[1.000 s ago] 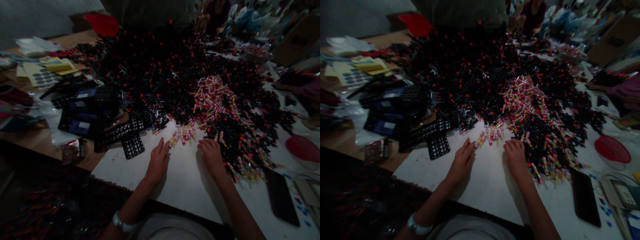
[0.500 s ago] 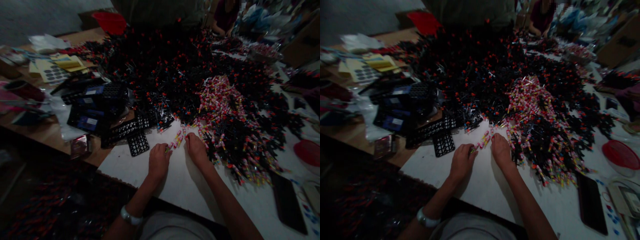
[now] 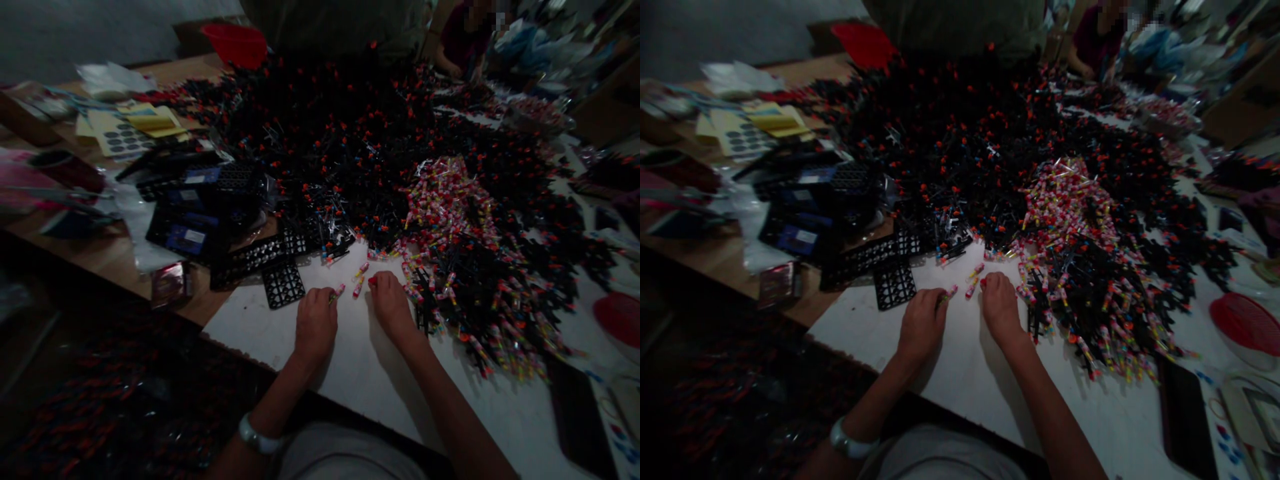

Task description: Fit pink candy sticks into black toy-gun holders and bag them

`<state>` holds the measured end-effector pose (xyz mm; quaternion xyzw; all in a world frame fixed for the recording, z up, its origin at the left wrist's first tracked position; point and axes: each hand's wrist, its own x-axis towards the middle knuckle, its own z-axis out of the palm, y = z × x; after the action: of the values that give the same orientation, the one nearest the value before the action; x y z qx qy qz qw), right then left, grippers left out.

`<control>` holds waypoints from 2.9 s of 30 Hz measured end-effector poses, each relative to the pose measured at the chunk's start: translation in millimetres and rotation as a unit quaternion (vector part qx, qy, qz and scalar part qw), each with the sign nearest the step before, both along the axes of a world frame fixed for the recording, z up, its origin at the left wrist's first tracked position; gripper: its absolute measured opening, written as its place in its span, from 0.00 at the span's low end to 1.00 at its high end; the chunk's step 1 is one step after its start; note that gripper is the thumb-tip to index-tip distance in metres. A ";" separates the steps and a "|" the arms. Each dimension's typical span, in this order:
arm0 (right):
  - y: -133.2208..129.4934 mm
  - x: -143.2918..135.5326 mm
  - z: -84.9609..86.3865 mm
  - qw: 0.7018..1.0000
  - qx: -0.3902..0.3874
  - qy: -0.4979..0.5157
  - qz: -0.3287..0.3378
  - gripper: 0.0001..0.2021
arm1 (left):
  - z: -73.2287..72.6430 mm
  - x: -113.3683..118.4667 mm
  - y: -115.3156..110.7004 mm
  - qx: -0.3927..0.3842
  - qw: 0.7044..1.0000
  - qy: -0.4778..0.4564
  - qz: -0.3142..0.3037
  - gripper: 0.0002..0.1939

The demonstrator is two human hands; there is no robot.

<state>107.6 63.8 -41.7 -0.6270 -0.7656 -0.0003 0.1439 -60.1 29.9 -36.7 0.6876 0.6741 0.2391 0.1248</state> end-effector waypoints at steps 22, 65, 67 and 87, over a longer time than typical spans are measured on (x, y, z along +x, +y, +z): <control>38.5 -20.4 6.6 0.959 -0.089 0.208 -0.169 0.15 | 6.4 48.7 69.4 -0.063 0.994 -0.090 -0.019 0.12; 22.1 9.9 5.3 0.917 -0.073 0.364 -0.145 0.14 | 17.3 -22.0 62.3 0.143 0.956 0.109 -0.232 0.16; 19.9 2.4 5.1 0.929 -0.057 0.347 -0.116 0.15 | 13.7 -27.1 52.9 0.153 0.960 0.105 -0.208 0.14; -31.1 25.3 45.7 0.938 0.031 0.343 0.037 0.08 | 33.5 1.9 8.1 0.066 0.979 -0.120 -0.153 0.09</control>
<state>132.8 32.7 4.0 -0.5558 -0.6919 0.1961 0.4171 -58.3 38.1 -3.3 0.7558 0.5236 0.3420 0.1941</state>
